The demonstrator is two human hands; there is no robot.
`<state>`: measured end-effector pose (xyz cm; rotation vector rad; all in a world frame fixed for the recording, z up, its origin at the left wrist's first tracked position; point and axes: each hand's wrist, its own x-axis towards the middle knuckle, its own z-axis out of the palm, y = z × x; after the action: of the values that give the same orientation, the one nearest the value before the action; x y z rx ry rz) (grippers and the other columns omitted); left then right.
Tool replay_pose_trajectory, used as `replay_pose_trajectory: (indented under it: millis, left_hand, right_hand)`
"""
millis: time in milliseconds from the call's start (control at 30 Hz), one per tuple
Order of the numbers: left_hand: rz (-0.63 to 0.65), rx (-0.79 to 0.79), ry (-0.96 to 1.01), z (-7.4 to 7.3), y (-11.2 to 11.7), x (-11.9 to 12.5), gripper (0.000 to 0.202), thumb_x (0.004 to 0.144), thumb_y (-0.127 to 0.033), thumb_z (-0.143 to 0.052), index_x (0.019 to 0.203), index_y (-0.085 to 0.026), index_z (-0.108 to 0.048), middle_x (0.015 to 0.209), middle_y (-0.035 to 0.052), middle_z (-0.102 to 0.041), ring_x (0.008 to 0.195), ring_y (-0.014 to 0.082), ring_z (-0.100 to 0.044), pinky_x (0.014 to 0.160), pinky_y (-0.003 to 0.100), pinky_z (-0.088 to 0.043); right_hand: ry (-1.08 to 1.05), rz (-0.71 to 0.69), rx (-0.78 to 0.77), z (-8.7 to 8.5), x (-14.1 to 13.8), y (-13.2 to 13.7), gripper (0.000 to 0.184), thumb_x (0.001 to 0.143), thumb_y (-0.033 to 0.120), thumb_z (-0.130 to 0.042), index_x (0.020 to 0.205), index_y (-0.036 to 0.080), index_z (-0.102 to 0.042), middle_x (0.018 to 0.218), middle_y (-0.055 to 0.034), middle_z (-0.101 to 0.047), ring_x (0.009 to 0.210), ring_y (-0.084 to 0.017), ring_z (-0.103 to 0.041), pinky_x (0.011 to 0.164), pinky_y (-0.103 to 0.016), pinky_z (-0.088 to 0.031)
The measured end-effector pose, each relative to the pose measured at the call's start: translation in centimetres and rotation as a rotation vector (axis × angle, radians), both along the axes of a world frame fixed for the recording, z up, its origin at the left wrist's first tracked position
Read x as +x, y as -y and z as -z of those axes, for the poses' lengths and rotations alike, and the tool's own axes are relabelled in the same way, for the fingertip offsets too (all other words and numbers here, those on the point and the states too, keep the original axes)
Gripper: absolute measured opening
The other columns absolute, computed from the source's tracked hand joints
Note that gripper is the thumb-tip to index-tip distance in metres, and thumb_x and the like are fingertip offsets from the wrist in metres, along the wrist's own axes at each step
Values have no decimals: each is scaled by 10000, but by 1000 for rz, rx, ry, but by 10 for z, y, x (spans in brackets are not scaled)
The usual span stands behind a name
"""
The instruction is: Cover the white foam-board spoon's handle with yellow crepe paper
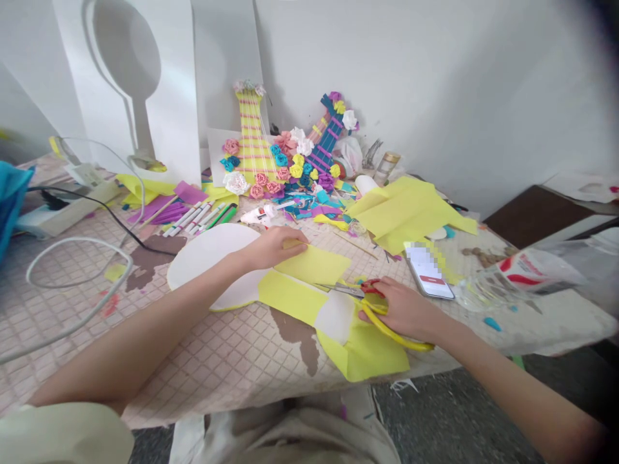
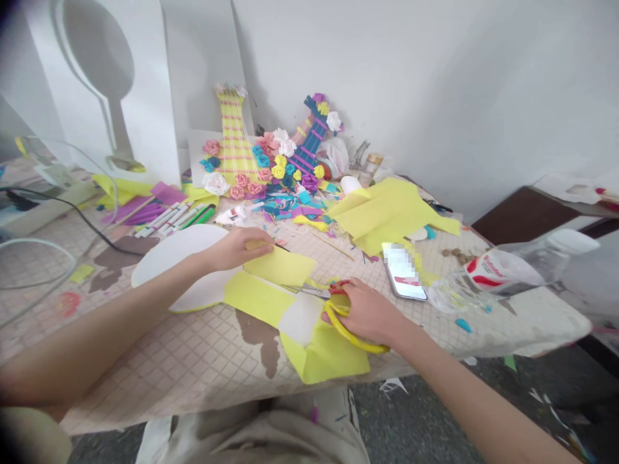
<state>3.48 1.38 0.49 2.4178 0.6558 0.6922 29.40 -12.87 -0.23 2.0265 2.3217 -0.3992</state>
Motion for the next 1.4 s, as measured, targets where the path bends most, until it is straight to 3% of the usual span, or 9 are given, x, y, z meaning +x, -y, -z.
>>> replay_pose_trajectory:
  millis: [633,1400]
  left_hand:
    - [-17,-36,-8,1,-4,-3,233,815,-337,-461,853,-178,-628,905,46,-672,831,165,-600,747,276,-441]
    - [-13,-34,-49,1,-7,-7,241,819,-330,-450,874,-171,-623,909,51,-676,822,159,-606,750,267,-451]
  right_hand:
    - [4,6,24,2,-8,-4,373,711,500,-530,888,184,-619,959,-106,-639,899,-257,-580,798,-351,-435]
    - [87,-9,-26,-11,-7,-13,445,705,609,-465,662,204,-644,694,-84,-658,659,-236,-609,564,-301,-402]
